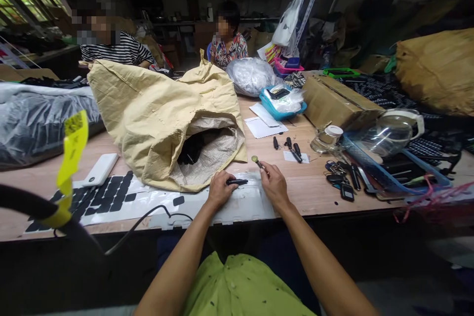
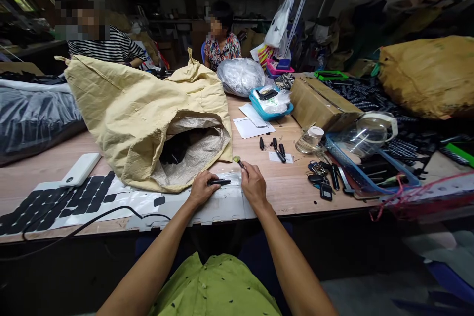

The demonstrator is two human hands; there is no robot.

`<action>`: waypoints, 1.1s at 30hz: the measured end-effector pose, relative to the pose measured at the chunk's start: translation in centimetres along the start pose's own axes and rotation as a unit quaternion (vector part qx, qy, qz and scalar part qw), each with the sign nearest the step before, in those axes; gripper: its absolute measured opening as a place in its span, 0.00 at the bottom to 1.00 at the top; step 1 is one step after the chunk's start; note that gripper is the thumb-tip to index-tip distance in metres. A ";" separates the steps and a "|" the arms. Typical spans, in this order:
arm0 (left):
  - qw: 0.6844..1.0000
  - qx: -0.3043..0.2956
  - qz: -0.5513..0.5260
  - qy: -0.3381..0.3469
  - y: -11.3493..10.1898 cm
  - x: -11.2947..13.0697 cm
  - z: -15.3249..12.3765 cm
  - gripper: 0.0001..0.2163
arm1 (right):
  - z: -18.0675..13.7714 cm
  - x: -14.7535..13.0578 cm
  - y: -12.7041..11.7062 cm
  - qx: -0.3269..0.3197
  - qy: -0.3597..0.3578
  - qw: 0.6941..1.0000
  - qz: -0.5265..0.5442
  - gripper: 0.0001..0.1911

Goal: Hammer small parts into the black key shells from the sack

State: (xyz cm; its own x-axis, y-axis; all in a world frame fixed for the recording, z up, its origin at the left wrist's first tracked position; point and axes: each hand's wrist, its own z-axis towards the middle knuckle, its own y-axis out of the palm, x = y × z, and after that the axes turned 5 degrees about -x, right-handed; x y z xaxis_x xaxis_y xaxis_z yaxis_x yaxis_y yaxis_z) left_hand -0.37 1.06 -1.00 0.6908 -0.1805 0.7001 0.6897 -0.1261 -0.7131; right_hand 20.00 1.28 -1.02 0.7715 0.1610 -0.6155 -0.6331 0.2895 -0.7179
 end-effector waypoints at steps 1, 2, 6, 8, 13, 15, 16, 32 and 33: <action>1.000 -0.002 0.002 -0.003 0.0 0.1 0.0 0.07 | -0.7 -0.6 -0.1 -0.012 -0.015 0.999 0.029 0.20; 1.000 -0.004 0.004 -0.007 0.0 0.2 0.0 0.07 | -1.3 -1.2 -0.2 -0.032 -0.030 0.998 0.052 0.20; 1.000 -0.004 0.011 -0.026 -0.1 0.6 0.1 0.07 | -2.9 -3.3 -0.4 -0.101 -0.057 0.989 0.086 0.19; 0.999 -0.003 0.014 -0.030 -0.1 0.7 0.1 0.07 | -3.2 -3.8 -0.4 -0.101 -0.065 0.989 0.084 0.19; 0.999 -0.003 0.026 -0.038 -0.1 1.0 0.1 0.06 | -3.6 -4.0 0.1 -0.124 -0.072 0.989 0.032 0.20; 0.999 -0.005 0.025 -0.038 0.0 1.0 0.1 0.07 | -3.6 -3.9 0.1 -0.130 -0.065 0.989 0.009 0.20; 0.999 -0.006 0.023 -0.037 0.0 1.0 0.1 0.07 | -3.5 -3.9 0.0 -0.124 -0.062 0.990 0.007 0.19; 0.999 0.005 0.021 -0.027 0.2 1.1 -0.1 0.07 | 0.4 -1.2 -0.5 -0.063 -0.009 0.997 -0.052 0.20; 0.999 0.006 0.021 -0.025 0.2 1.1 -0.1 0.07 | 1.2 -0.8 -0.4 -0.056 0.007 0.995 -0.082 0.20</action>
State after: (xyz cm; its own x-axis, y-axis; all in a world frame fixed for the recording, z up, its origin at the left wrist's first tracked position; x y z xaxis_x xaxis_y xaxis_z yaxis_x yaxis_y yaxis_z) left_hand 0.47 0.75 -0.39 0.7292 -0.1366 0.6705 0.6620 -0.1068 -0.7418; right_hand 19.69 2.20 0.14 0.8646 0.1079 -0.4908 -0.5025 0.2030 -0.8404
